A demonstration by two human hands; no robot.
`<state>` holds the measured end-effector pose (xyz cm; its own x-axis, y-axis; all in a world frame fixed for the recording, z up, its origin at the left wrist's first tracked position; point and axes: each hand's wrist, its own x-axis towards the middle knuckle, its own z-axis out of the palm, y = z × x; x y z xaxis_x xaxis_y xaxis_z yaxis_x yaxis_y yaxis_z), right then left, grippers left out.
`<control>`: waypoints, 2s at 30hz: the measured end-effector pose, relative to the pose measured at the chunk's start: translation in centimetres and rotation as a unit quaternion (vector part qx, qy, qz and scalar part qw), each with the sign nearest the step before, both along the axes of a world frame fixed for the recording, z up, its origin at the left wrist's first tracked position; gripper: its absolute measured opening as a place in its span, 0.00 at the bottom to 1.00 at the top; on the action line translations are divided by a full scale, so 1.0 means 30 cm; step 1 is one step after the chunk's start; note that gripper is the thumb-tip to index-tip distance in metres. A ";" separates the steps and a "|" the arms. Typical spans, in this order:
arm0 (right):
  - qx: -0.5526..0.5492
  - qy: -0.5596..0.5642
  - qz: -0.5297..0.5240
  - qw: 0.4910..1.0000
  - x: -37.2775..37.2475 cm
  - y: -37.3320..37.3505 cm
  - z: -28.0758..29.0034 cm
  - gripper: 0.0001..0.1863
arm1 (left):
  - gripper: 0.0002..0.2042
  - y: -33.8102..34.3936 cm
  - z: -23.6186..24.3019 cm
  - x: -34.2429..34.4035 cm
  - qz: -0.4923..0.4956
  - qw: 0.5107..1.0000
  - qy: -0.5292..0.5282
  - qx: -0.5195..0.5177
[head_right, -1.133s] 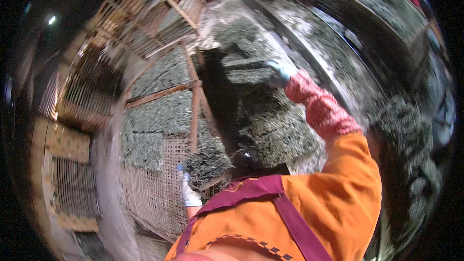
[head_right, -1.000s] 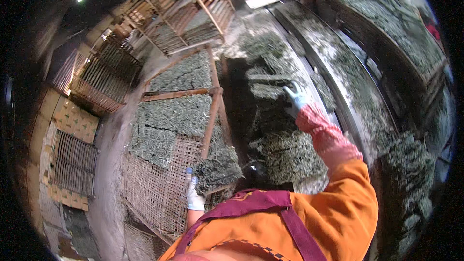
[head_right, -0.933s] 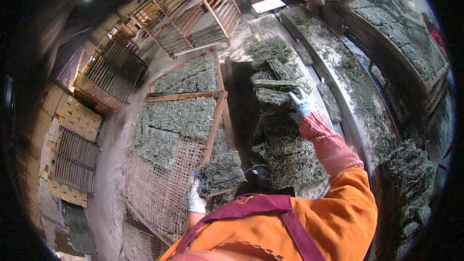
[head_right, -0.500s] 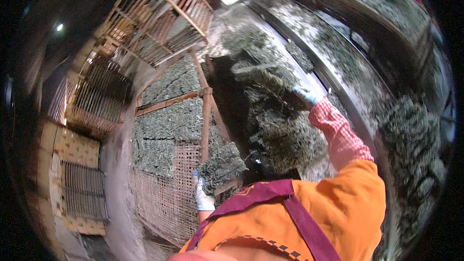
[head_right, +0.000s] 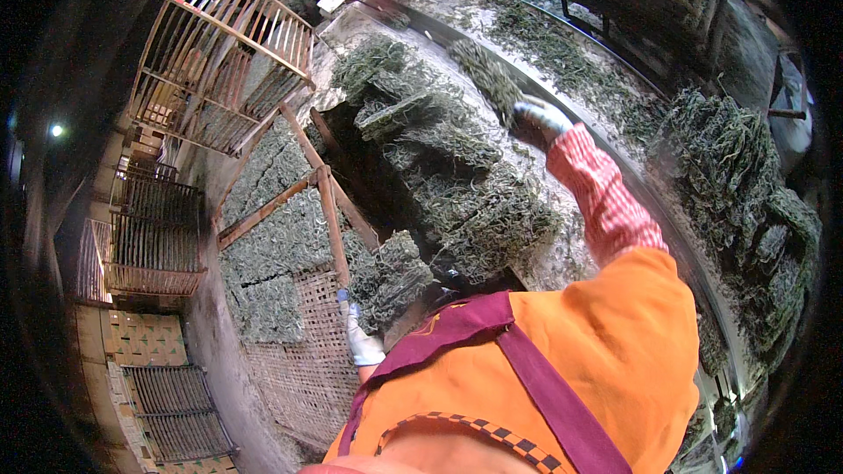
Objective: The person repeatedly picks up clumps of dried seaweed from a conveyor belt and places them into a woven basket. They continue this process, filling the basket with the seaweed.
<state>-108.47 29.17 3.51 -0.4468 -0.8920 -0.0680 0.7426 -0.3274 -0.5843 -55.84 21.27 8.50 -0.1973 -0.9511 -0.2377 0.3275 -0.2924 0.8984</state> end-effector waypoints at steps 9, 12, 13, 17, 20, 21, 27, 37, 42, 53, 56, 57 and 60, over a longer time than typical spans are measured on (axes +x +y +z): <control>0.171 0.485 -0.042 0.857 0.032 -0.121 0.043 0.35 | 0.22 -0.051 0.023 -0.122 -0.086 0.989 0.108 0.056; 0.098 0.359 0.265 0.890 0.320 -0.071 0.080 0.39 | 0.22 -0.097 0.018 -0.194 -0.130 0.980 0.127 0.076; 0.072 0.339 0.278 0.896 0.406 -0.065 0.093 0.38 | 0.22 -0.122 0.023 -0.225 -0.184 0.955 0.209 0.105; 0.100 0.206 0.312 0.922 0.526 -0.010 0.135 0.29 | 0.34 -0.106 0.048 -0.300 -0.198 0.977 0.019 -0.081; 0.134 0.153 0.286 0.936 0.490 0.020 0.154 0.25 | 0.36 -0.093 0.062 -0.317 -0.191 0.970 -0.047 -0.145; 0.101 0.126 0.252 0.954 0.468 0.031 0.160 0.25 | 0.37 -0.089 0.062 -0.310 -0.202 0.962 -0.106 -0.153; 0.011 -0.007 0.077 0.997 0.355 0.143 0.158 0.24 | 0.30 -0.086 -0.007 -0.185 -0.132 0.989 0.049 0.036; 0.058 -0.174 -0.095 0.978 0.268 0.166 -0.031 0.10 | 0.20 -0.086 -0.066 -0.094 -0.067 0.996 0.035 0.047; 0.119 -0.152 -0.117 0.974 0.235 0.192 -0.049 0.05 | 0.12 -0.072 -0.068 -0.132 -0.046 0.997 0.018 0.058; 0.072 -0.141 -0.111 0.981 -0.187 -0.366 0.115 0.17 | 0.20 0.001 0.005 -0.106 -0.031 0.999 -0.006 0.030; 0.263 -0.098 -0.094 0.955 -0.204 -0.494 0.129 0.22 | 0.23 -0.007 0.014 -0.099 -0.040 0.998 -0.055 -0.011; 0.239 -0.012 -0.079 0.968 -0.144 -0.514 0.120 0.22 | 0.23 -0.010 0.018 -0.095 -0.046 0.999 -0.008 -0.012; 0.044 0.142 0.206 0.967 0.124 -0.391 0.088 0.27 | 0.23 -0.043 0.025 -0.105 -0.065 0.997 0.045 -0.005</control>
